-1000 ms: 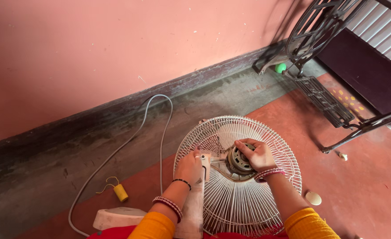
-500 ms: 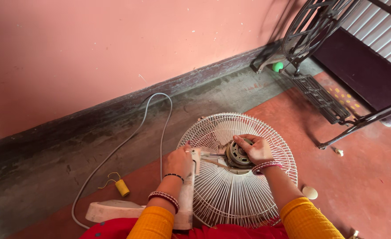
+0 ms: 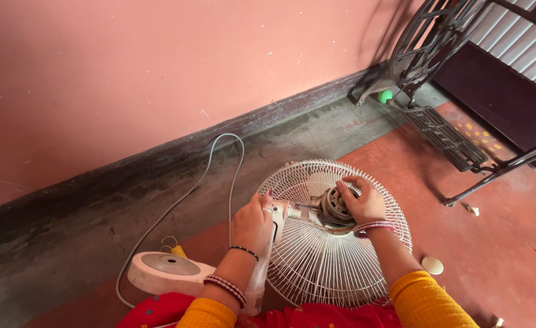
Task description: The person sits on the floor and works on a disassembled electric fan. They wipe the fan's motor housing with a yellow cloth, then use a screwdriver to adjust and tighten screws on the fan's mounting bracket and motor assembly.
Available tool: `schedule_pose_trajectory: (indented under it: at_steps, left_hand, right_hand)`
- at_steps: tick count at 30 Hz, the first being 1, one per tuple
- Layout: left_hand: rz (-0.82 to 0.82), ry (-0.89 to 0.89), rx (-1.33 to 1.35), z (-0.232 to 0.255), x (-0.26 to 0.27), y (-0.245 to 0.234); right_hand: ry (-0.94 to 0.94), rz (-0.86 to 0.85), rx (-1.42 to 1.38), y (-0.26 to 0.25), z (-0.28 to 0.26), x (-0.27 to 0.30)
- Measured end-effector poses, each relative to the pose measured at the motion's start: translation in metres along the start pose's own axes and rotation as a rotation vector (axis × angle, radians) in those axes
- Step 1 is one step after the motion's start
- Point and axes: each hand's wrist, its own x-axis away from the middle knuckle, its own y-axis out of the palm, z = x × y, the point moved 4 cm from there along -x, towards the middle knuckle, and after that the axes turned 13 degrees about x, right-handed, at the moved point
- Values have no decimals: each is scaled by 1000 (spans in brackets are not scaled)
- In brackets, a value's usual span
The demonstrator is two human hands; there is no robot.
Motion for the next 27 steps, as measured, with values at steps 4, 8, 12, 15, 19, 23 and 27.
schedule_pose_trajectory:
  at_steps: [4,8,12,15,19,23,27]
  left_hand:
    - [35,176,31,48,13,-16]
    - [92,404,-55,106,26,-30]
    - [21,534,-121,152,34,-33]
    - [17,739,-218,172,38,-35]
    - [69,1173,-181,185,41,-41]
    - [-20,1323,-223,182,44,-32]
    - [-14,1449,-161,178,52,-24]
  right_hand:
    - [-39,-77,-127,-23,-34,14]
    - [164,-805,-562,-22,-64,14]
    - [120,-1156,-1024,-59,-84,6]
    - [165,-1176,-1113,-79,-88,-4]
    - [105,-1088,-867,-92,-83,-18]
    - [37,-1269,-740,-79,-84,-18]
    - [-142,-1421,-511,-63,-76,-22]
